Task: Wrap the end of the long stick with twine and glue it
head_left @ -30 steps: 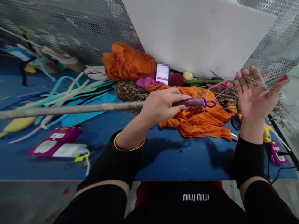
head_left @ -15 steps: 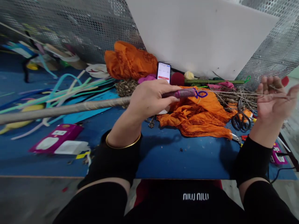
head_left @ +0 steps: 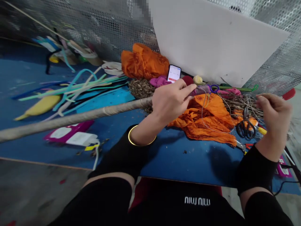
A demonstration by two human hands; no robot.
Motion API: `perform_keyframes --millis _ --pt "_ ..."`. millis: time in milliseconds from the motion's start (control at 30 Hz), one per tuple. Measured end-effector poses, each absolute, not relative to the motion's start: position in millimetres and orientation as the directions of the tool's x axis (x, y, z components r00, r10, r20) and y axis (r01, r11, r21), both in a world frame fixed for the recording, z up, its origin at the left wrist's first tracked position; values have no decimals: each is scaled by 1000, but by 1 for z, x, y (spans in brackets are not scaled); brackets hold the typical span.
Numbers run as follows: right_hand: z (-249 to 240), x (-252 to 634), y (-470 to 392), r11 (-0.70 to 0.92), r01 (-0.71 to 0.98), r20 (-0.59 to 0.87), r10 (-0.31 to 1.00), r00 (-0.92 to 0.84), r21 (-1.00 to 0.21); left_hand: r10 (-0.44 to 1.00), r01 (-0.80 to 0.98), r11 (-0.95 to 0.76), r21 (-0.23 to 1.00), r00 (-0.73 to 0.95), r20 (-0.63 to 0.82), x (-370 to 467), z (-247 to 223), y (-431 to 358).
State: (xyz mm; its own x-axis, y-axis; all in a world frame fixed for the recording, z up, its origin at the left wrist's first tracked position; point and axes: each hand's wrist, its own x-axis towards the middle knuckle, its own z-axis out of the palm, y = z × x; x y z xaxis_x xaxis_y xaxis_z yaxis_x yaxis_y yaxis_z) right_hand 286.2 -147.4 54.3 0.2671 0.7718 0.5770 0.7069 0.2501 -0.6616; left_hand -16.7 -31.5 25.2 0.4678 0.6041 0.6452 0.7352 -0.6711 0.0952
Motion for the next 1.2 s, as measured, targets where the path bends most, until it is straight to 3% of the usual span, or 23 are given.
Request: perform_keyframes --millis 100,167,233,300,433,567,667,767,1200 --pt "34 246 -119 259 711 475 871 121 -654 557 694 -716 82 496 666 -9 19 -35" --pt "14 216 -104 253 600 365 929 69 -759 536 681 -729 70 504 677 -5 16 -37" --pt "-1 193 -98 272 515 364 927 85 -813 528 681 -730 55 512 677 -2 13 -39" --pt "-6 180 -102 344 498 458 880 126 -796 531 683 -729 47 521 668 1 12 -40" --pt "1 169 -118 561 484 714 664 223 -672 552 680 -732 53 545 631 6 10 -40" --pt "2 159 -116 646 188 672 690 269 -740 527 647 -762 24 598 604 12 5 -43" --pt "2 152 -113 603 -28 564 761 320 -797 472 609 -794 -3 619 628 14 -2 -44" --pt "7 149 -117 559 -129 489 797 354 -819 452 575 -818 25 615 646 14 -7 -43" --pt "8 132 -138 553 -88 480 782 397 -828 482 496 -851 173 607 632 10 -5 -42"
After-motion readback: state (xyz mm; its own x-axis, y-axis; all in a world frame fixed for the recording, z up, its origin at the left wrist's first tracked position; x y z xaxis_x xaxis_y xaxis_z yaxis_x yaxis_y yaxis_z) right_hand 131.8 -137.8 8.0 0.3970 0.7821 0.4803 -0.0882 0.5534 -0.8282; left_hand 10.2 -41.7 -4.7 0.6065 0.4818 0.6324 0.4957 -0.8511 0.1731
